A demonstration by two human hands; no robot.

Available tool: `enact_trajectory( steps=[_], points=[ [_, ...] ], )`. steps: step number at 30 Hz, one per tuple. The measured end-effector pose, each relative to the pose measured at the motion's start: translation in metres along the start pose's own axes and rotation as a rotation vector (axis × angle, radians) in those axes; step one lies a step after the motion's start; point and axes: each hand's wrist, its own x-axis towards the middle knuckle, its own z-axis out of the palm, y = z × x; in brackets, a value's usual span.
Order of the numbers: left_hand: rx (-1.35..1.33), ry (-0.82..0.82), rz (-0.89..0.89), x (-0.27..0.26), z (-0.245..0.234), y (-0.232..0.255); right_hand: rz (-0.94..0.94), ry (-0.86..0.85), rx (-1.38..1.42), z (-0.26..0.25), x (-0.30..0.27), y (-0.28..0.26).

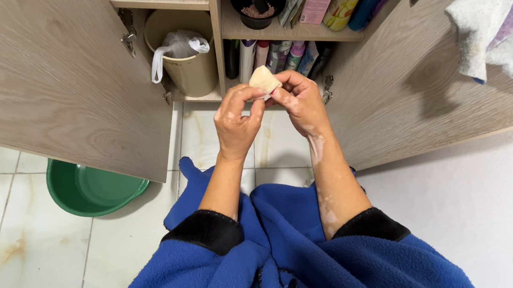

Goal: The person retrieves disposable gloves from a bathroom cabinet, unfolds and folds them by hand, then places them into a small plastic bag. The person also handles a small white cloth and a pink item, placing them into the same bag.

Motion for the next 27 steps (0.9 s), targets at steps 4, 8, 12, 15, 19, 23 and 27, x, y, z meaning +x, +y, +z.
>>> enact_trajectory(
  steps=[4, 8, 12, 15, 19, 23, 27],
  points=[
    [-0.089, 0.000, -0.127, 0.001, -0.002, -0.003, 0.030, -0.036, 0.107, 0.009, -0.003, -0.015],
    [-0.118, -0.054, -0.202, 0.003, -0.004, -0.004, -0.081, 0.027, -0.082, 0.017, -0.002, -0.017],
    [-0.148, -0.109, -0.272, 0.003, -0.004, -0.001, -0.072, 0.166, -0.141, 0.019, 0.002, -0.002],
    [-0.088, -0.113, -0.151, 0.002, -0.004, 0.002, -0.117, 0.284, -0.134, 0.020, 0.005, 0.015],
    [-0.162, -0.124, -0.158, -0.004, -0.004, -0.003, -0.190, 0.369, -0.018, 0.019, 0.008, 0.034],
    [-0.505, -0.059, -0.476, -0.005, -0.004, -0.022, -0.220, 0.325, 0.002, 0.028, 0.010, 0.041],
    [-0.745, -0.027, -0.760, 0.002, -0.010, -0.039, -0.129, 0.188, -0.031, 0.035, 0.010, 0.023]
  ],
)
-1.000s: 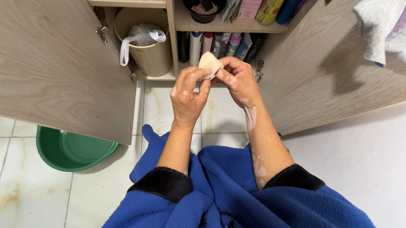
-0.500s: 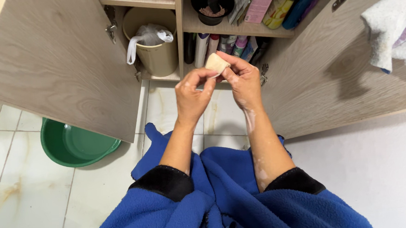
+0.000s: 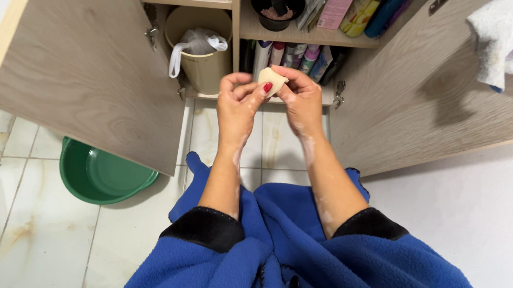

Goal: The person retrieves disposable gloves from a bathroom cabinet, unfolds and folds them by hand, then places them into a small plastic bag. The person also handles a small white cloth and a pink item, placing them into the same bag.

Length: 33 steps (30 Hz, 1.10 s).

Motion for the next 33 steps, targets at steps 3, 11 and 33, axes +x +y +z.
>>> enact_trajectory(
  steps=[3, 11, 33],
  points=[
    [-0.055, -0.020, 0.034, 0.000, -0.005, 0.005, 0.116, -0.191, 0.053, -0.005, 0.001, -0.024],
    [0.045, -0.104, 0.057, -0.003, -0.012, 0.019, 0.052, 0.004, -0.101, 0.008, -0.002, -0.017],
    [0.124, 0.198, 0.096, 0.034, -0.047, -0.033, -1.194, -0.199, -1.506, 0.117, 0.165, -0.033]
  ],
)
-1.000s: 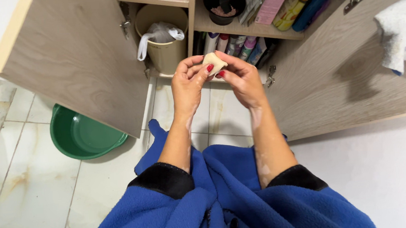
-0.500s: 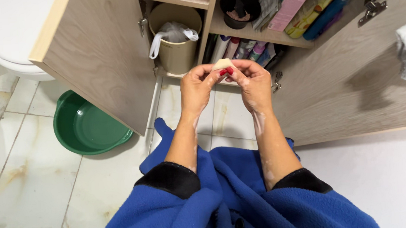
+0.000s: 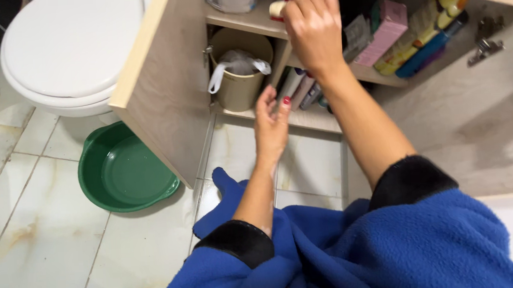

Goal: The person retrieves disposable gloves from a bathroom cabinet, unfolds and folds them by hand, then places them into a small plastic bag. The person also handles a small white cloth and a pink item, placing them into the same bag.

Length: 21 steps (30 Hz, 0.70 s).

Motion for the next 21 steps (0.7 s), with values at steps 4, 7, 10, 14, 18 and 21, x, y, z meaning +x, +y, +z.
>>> enact_trajectory(
  steps=[4, 7, 10, 14, 18, 21],
  points=[
    [0.257, 0.042, 0.119, -0.003, -0.002, 0.017, -0.134, -0.080, -0.303, 0.060, 0.015, 0.030],
    [0.402, 0.034, 0.131, -0.003, -0.008, 0.032, -0.126, -0.139, -0.399, 0.098, 0.001, 0.047],
    [0.443, -0.010, 0.162, -0.002, -0.009, 0.038, -0.075, -0.307, -0.482, 0.124, -0.014, 0.055],
    [0.461, -0.020, 0.183, -0.001, -0.007, 0.032, 0.008, -0.336, -0.495, 0.121, -0.010, 0.043],
    [0.450, -0.017, 0.251, 0.001, -0.008, 0.022, -0.026, -0.254, -0.473, 0.058, -0.014, 0.004],
    [0.435, -0.006, 0.308, 0.000, -0.010, 0.006, 0.050, -0.347, -0.260, -0.021, -0.041, -0.024]
  ],
)
